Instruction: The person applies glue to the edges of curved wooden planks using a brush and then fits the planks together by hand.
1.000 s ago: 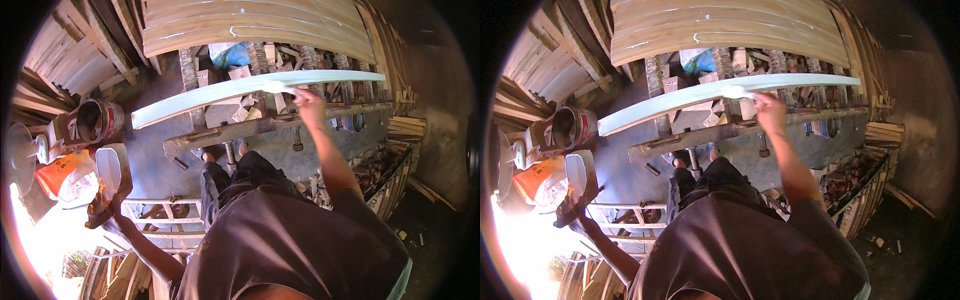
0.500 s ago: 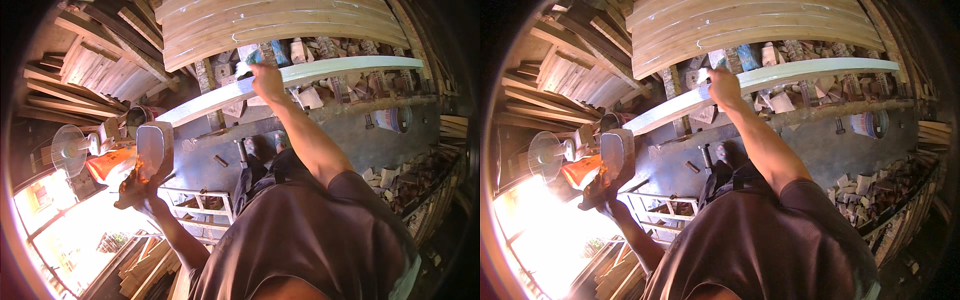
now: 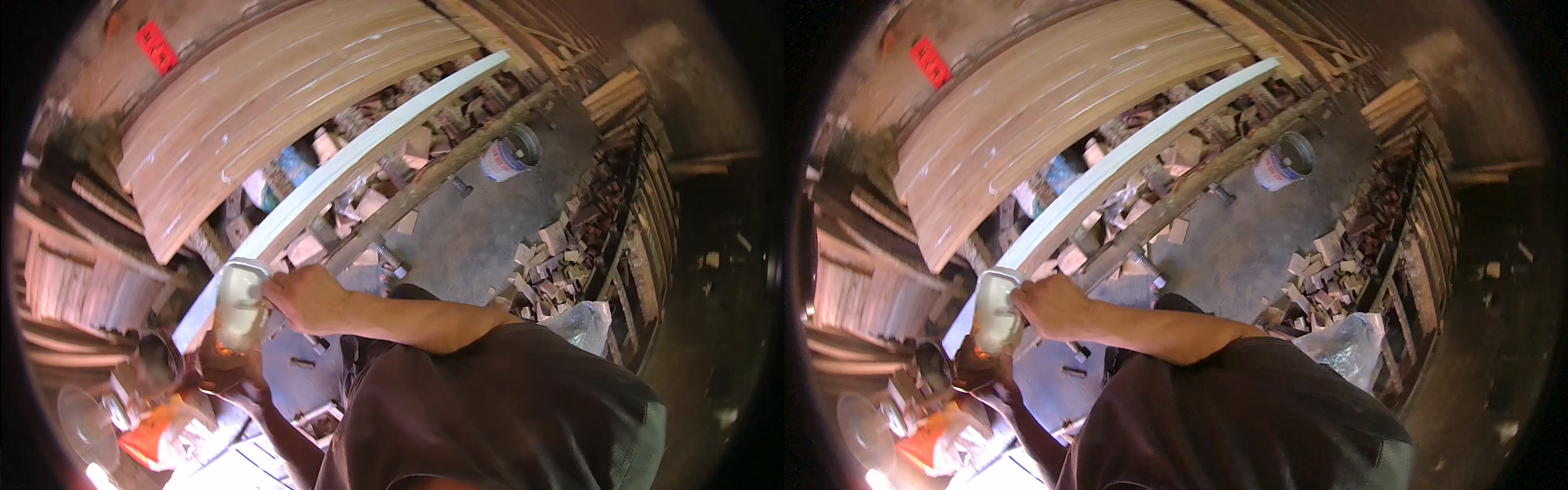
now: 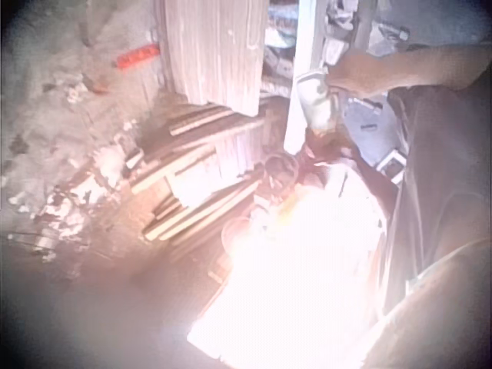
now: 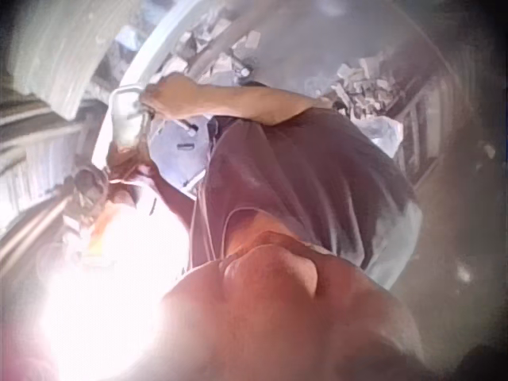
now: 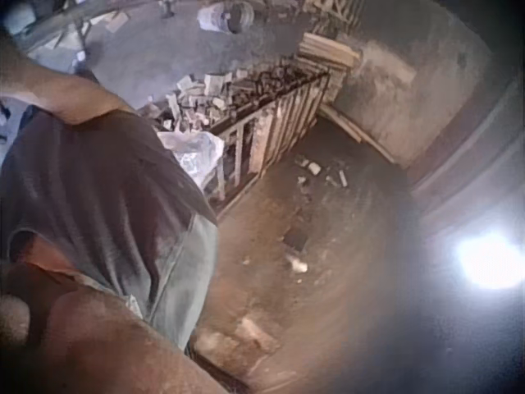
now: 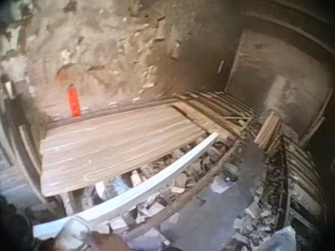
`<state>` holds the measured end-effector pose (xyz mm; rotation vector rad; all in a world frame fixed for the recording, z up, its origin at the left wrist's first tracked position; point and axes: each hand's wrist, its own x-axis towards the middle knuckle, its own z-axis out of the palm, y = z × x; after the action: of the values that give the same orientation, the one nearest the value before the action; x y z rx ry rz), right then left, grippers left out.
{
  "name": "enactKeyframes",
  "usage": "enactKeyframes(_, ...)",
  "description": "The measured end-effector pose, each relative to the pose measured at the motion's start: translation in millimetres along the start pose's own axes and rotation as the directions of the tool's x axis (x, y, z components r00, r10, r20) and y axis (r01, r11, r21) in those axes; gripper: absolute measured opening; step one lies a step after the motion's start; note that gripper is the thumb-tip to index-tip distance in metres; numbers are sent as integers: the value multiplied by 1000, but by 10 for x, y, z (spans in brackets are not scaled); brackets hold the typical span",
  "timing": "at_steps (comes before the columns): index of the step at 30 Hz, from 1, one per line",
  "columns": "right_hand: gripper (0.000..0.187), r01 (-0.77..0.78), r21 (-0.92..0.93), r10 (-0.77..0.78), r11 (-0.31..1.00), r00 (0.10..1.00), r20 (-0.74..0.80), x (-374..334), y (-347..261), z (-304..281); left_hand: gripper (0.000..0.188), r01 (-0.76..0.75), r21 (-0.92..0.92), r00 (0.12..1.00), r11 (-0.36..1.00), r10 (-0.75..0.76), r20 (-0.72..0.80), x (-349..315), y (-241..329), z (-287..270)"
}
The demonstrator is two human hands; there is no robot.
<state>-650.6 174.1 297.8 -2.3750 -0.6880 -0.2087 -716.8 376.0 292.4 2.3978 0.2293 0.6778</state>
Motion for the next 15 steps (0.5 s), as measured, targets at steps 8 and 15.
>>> enactKeyframes(8, 24, -398, -48, 400, 916, 898, 183, -643, 614, -943, 73, -83, -463, 947, 883, 215, 240, -148, 988, 708)
enactKeyframes(15, 39, -372, 98, 381, 923, 918, -109, -1619, 1642, -2594, 60, -46, -432, 913, 901, 214, 348, -577, 2581, 1970)
